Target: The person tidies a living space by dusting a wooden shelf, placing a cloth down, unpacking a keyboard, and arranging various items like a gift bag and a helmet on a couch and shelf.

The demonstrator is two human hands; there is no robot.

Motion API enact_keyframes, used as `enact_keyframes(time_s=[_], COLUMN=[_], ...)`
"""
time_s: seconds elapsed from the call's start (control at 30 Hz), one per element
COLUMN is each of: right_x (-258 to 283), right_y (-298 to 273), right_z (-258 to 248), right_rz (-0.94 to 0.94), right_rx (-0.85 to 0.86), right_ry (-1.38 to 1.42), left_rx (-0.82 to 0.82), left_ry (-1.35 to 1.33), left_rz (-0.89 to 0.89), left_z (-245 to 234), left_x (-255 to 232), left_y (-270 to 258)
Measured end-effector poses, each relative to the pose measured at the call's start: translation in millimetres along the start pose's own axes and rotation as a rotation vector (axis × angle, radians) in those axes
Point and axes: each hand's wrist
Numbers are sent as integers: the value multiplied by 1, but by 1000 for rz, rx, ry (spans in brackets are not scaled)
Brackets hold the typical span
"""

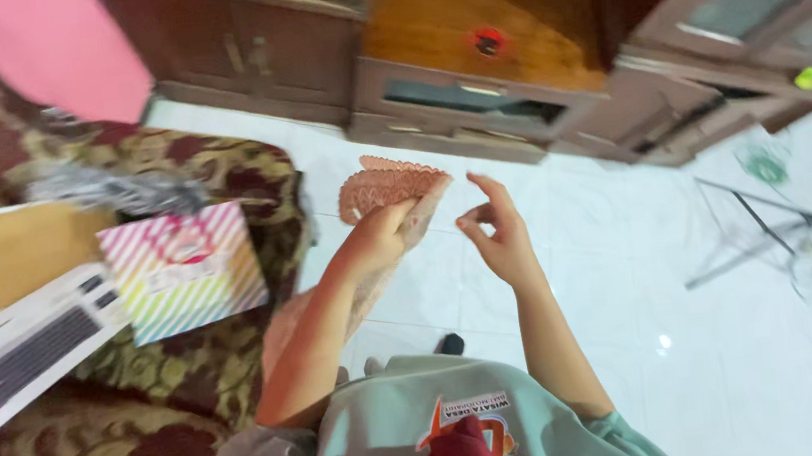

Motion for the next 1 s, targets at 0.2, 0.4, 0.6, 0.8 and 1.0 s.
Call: enact_keyframes(time_s=[0.2,0.4,0.6,0.8,1.0], right_x=[14,-61,-96,-96,-108], right_y=[12,34,63,78,83], right_z=[-76,-159,-253,-291,-298], right_rz=[135,113,157,169,259], right_rx=[-13,-256,-550,-560,-586], right_ry=[-75,183,106,199,153], left_rx=[198,269,99,-101,-179], left_ry=[48,224,306,473,553], left_rz=[274,-39,-88,198,317], left_z=[58,100,135,117,131], left_x=[-28,-13,1,-7,0], left_y=[77,129,172,212,235])
Point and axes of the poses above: each hand's wrist, its own y-axis towards the middle knuckle, its own z-axis out of the palm, x = y × z, and after that the axes turned 15 degrees about z, right-handed
